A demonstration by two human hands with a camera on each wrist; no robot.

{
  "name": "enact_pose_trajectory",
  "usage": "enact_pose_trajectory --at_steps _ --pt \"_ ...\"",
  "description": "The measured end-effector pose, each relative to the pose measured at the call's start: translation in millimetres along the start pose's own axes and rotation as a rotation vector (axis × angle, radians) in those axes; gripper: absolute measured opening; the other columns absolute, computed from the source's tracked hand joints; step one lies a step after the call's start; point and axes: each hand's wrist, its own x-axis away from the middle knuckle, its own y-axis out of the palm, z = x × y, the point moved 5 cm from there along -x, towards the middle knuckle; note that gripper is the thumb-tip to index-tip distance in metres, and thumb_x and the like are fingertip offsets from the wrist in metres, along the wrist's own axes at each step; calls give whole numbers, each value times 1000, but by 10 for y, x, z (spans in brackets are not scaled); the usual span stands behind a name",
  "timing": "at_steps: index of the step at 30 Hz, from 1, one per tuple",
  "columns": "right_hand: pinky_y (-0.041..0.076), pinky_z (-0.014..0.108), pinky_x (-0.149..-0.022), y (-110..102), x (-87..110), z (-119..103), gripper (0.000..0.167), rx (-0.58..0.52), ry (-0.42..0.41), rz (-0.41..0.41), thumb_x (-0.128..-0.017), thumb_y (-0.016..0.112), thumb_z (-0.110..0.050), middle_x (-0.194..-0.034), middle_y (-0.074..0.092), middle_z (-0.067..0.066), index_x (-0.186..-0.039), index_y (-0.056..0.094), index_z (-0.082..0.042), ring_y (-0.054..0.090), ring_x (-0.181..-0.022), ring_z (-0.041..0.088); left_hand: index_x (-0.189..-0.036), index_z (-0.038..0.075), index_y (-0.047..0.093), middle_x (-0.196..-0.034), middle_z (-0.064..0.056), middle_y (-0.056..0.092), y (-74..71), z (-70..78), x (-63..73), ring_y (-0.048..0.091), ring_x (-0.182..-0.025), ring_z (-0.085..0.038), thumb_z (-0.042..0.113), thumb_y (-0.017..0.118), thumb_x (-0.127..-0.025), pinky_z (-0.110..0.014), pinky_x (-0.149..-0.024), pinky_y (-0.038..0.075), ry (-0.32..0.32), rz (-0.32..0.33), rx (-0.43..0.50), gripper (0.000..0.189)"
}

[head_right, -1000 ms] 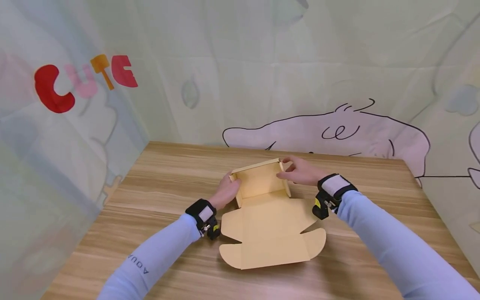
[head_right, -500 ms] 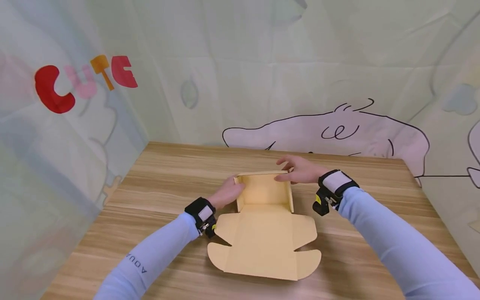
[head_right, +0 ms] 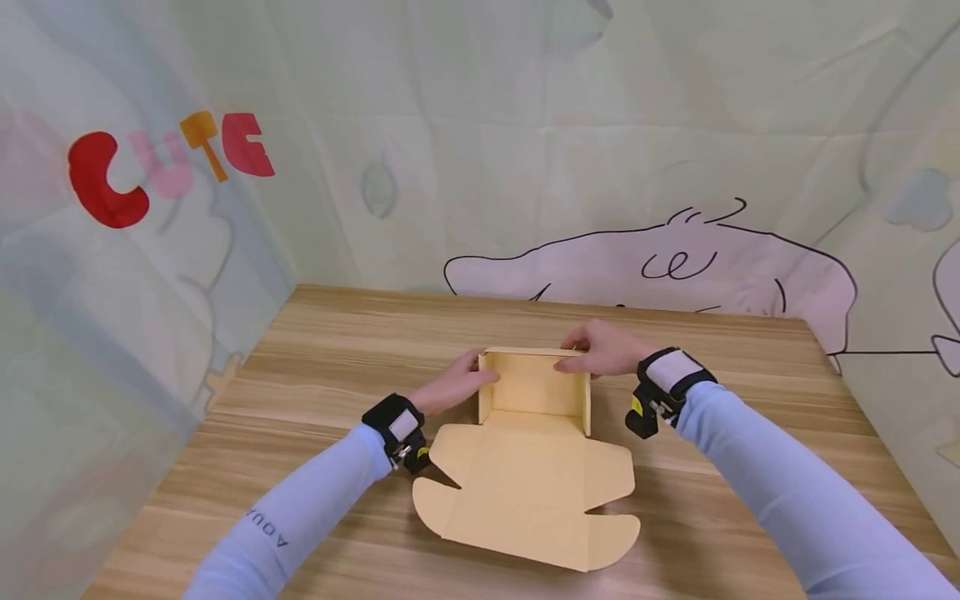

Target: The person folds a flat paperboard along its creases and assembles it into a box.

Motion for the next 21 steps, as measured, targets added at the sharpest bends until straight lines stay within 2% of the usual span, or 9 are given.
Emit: enact_pose_trajectory --at_steps 3,6,9,11,13,17,18,21 --pt "61 40 -79 20 23 74 55 -36 34 14 -96 67 -36 -126 66 27 -129 62 8 66 -107 33 -159 2 20 -161 -24 30 -42 -3 12 35 -148 -38 35 49 -102 -52 -120 35 -9 -55 68 72" --pt "62 38 -76 37 53 147 56 -114 74 29 -97 65 -34 -126 66 29 -130 59 10 67 -105 30 -159 3 18 -161 -22 32 -109 -2 31 38 -147 -39 37 42 -105 -52 -118 39 -15 -106 130 68" --pt "62 36 -76 55 76 228 55 -180 109 56 -98 64 -33 -120 68 27 -129 59 11 68 -97 24 -159 1 16 -160 -23 37 -211 1 61 43 -144 -40 38 33 -107 -53 -121 34 14 -116 119 66" --pt "62 33 -76 76 90 279 55 -226 145 81 -98 63 -35 -120 69 25 -130 60 10 67 -96 19 -160 2 16 -159 -21 40 -277 -6 86 45 -143 -39 39 29 -108 -54 -121 33 32 -103 116 65" --pt "61 30 -76 102 102 335 57 -261 181 108 -98 63 -37 -125 66 25 -131 59 9 65 -97 19 -160 4 18 -158 -20 41 -332 -18 115 46 -143 -38 42 25 -109 -53 -119 36 29 -78 154 65" --pt "60 30 -79 161 122 423 62 -334 239 151 -99 62 -42 -128 63 23 -135 56 8 62 -98 17 -160 8 20 -161 -20 37 -405 -48 152 46 -142 -38 43 25 -109 -38 -98 55 18 -17 373 62" --pt "60 31 -79 178 123 442 62 -352 249 163 -99 61 -43 -125 65 21 -135 57 8 63 -95 15 -159 8 21 -160 -20 37 -420 -54 163 49 -139 -38 41 25 -109 -33 -94 55 31 1 402 60" --pt "60 30 -78 229 133 466 62 -436 261 204 -100 60 -42 -111 69 11 -134 57 9 63 -86 8 -151 2 32 -148 -24 49 -460 -54 180 58 -123 -31 30 27 -109 -23 -89 48 130 59 375 51"
